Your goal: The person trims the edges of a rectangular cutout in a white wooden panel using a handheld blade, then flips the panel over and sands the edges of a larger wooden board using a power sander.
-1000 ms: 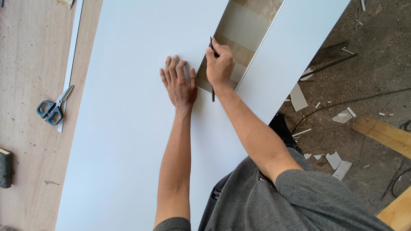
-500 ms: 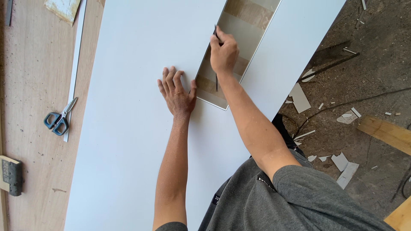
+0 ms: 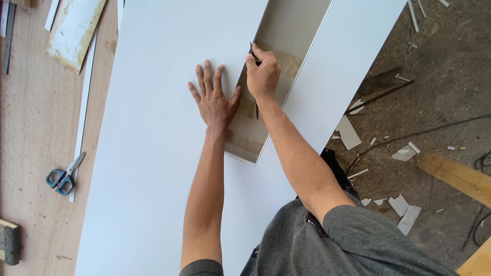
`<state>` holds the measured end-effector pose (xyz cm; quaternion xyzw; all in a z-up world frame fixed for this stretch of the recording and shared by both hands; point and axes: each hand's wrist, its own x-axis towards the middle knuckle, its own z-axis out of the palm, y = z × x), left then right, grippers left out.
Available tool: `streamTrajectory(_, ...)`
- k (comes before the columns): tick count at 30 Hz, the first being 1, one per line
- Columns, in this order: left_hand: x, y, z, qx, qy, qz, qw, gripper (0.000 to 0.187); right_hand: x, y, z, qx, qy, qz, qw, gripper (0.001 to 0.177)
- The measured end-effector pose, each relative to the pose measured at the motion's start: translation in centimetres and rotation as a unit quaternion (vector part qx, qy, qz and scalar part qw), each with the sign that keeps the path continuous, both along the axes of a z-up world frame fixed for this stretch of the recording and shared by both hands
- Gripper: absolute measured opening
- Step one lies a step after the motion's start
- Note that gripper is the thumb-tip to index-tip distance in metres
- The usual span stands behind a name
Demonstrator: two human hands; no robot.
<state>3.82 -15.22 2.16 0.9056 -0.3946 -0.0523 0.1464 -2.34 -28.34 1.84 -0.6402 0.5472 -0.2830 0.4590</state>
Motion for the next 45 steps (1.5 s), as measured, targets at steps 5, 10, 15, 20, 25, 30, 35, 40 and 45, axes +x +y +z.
streamTrajectory(5, 0.9, -6.0, -0.2, 0.028, -0.088, -0.017, 0.996, 0.071, 0.1, -1.4, -1.2, -0.061, -0.011, 0.017, 0.998, 0.033)
streamTrajectory(10, 0.9, -8.3, 1.5, 0.142, 0.023, 0.031, 0.989, 0.067, 0.2, 0.0, -2.4, -0.022, -0.021, 0.0, 1.0, 0.037)
streamTrajectory(15, 0.9, -8.4, 1.5, 0.136, 0.028, 0.03, 0.99, 0.067, 0.4, -0.1, -2.9, -0.013, -0.01, -0.009, 1.0, 0.037)
streamTrajectory(20, 1.2, -8.1, 0.9, 0.147, 0.016, 0.025, 0.989, 0.073, 2.1, -2.8, -1.5, -0.007, -0.022, -0.049, 0.999, 0.035)
streamTrajectory(25, 0.9, -7.4, 0.9, 0.07, -0.025, -0.013, 0.997, 0.073, 1.0, -1.0, 0.2, 0.004, 0.004, -0.023, 1.0, 0.039)
streamTrajectory(30, 2.1, -6.6, 0.8, 0.064, -0.003, -0.057, 0.996, 0.077, 1.9, -2.4, -0.6, -0.041, 0.008, -0.024, 0.999, 0.034)
streamTrajectory(35, 2.1, -6.7, 0.9, 0.09, -0.016, -0.074, 0.993, 0.077, 3.0, -7.1, -1.5, -0.043, -0.006, -0.057, 0.997, 0.028)
streamTrajectory(40, 2.2, -6.6, 0.2, 0.021, -0.024, -0.07, 0.997, 0.073, 0.8, -3.7, -0.2, -0.039, -0.026, 0.003, 0.999, 0.033)
streamTrajectory(45, 3.2, -5.9, -0.8, -0.046, 0.018, -0.102, 0.994, 0.08, 0.8, -3.1, 0.6, -0.008, -0.01, 0.023, 1.0, 0.033)
